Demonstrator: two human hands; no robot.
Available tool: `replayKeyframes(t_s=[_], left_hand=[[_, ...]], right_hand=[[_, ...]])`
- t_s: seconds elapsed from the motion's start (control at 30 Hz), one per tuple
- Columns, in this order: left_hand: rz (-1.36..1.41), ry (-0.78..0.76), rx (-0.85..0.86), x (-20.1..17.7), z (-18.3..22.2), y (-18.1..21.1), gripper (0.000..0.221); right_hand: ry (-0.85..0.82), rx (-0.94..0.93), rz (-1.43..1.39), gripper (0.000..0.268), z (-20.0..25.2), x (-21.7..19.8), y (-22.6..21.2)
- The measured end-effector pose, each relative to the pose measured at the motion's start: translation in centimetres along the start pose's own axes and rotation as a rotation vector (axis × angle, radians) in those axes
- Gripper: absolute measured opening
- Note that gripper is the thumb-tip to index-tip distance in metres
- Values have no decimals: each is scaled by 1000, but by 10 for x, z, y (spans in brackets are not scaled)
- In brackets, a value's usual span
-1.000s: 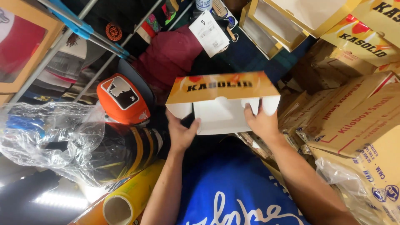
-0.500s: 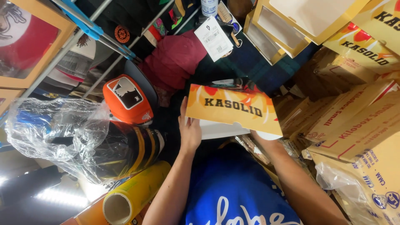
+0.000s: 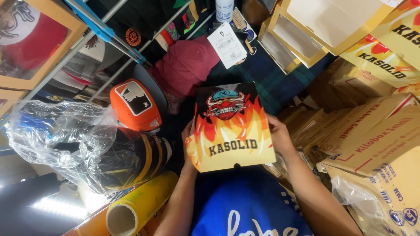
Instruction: Folding a small cardboard box and performing quality control by brushing lint off baseball caps.
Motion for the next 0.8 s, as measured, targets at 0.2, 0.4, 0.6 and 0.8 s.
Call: replayKeyframes(t_s=[0.2,0.4,0.6,0.8], left_hand=[[94,-126,105,-22,-10,-75,122],[-12,25,139,-15,63,-17,155],[354,143,-170,17,85,71,65],[-441,485,686,26,80,105,47]], right_hand=[[179,54,-67,52,31,-7,-26],[-79,5,75,65,54,5,-57],[-349,-65,240,53,43,8,-28],[-296,-222,258,40,31,10,-59]])
Point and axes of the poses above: each hand's wrist, its own z-axis away from the middle knuckle, its own x-axis out of the palm, y = z × x, the point moved 1 cm from there along -z, towards the middle knuckle, and after that the axes turned 14 degrees about -x, right-handed, at the moved point
